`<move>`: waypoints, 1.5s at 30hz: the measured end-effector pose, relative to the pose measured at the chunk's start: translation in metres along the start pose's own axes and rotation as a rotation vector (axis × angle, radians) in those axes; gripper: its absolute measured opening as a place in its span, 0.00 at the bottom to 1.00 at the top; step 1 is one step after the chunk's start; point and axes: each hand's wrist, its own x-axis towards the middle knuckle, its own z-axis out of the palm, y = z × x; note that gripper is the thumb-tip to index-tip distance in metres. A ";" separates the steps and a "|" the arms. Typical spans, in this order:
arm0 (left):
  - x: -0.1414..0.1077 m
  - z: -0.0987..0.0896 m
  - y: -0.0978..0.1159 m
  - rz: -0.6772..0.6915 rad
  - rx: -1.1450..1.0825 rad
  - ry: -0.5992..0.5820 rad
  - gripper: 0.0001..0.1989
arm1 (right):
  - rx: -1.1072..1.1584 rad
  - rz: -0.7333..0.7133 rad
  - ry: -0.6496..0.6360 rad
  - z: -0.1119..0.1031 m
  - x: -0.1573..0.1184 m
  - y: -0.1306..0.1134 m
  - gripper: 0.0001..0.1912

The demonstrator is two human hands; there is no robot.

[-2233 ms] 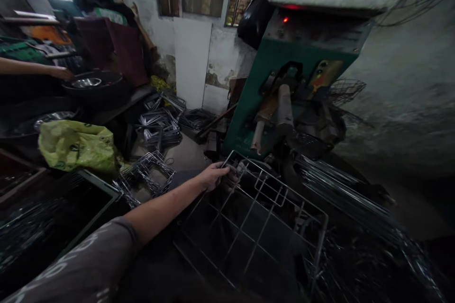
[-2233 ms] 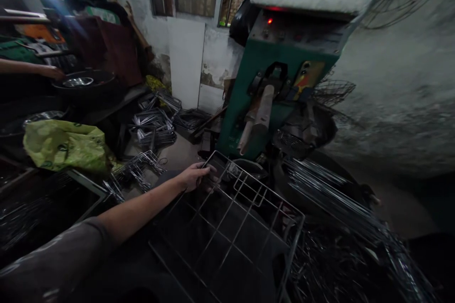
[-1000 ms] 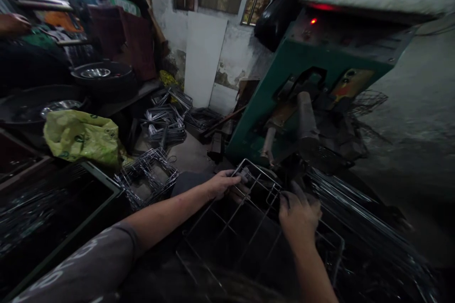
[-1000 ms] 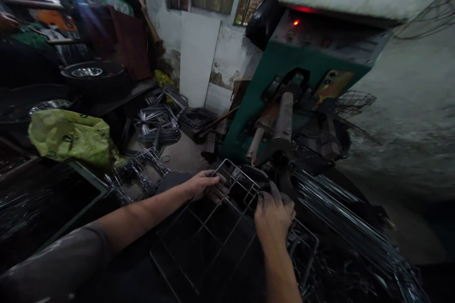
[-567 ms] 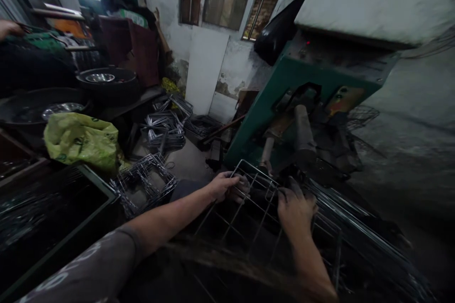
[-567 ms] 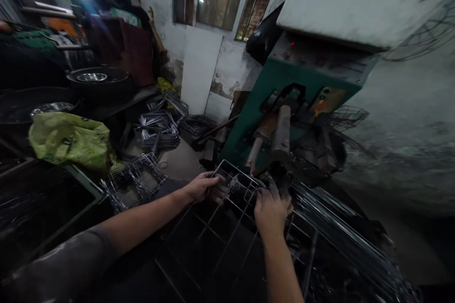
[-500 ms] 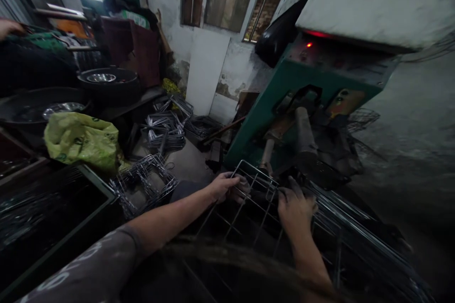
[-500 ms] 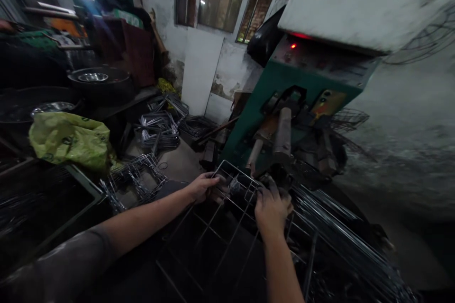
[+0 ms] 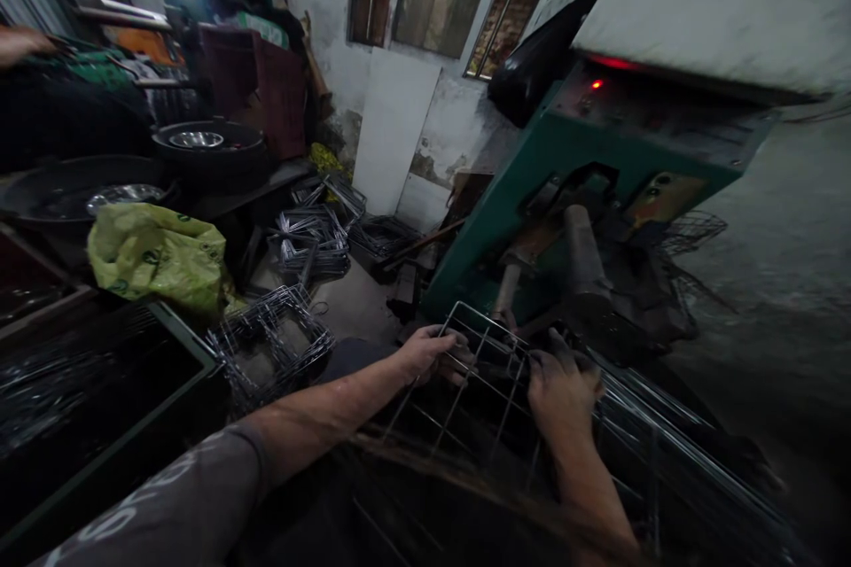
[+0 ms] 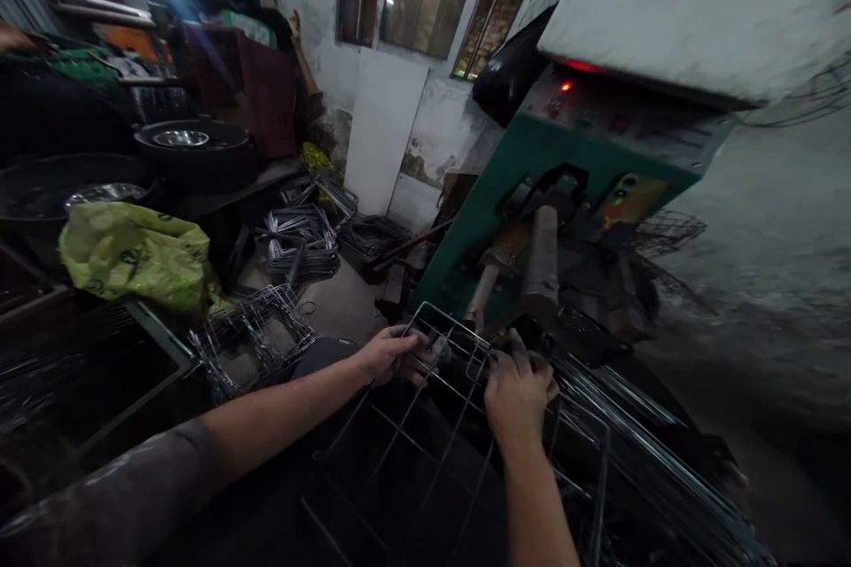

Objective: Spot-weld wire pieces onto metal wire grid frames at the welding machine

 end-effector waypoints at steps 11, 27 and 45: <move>-0.003 0.001 -0.003 0.003 -0.001 0.039 0.17 | -0.178 -0.030 -0.100 -0.009 -0.002 -0.002 0.11; -0.006 0.004 -0.001 -0.036 0.011 0.035 0.20 | -0.160 -0.007 -0.251 -0.012 -0.001 0.004 0.14; 0.009 0.003 -0.003 -0.002 -0.028 0.062 0.17 | -0.133 -0.009 -0.175 0.016 0.006 0.019 0.14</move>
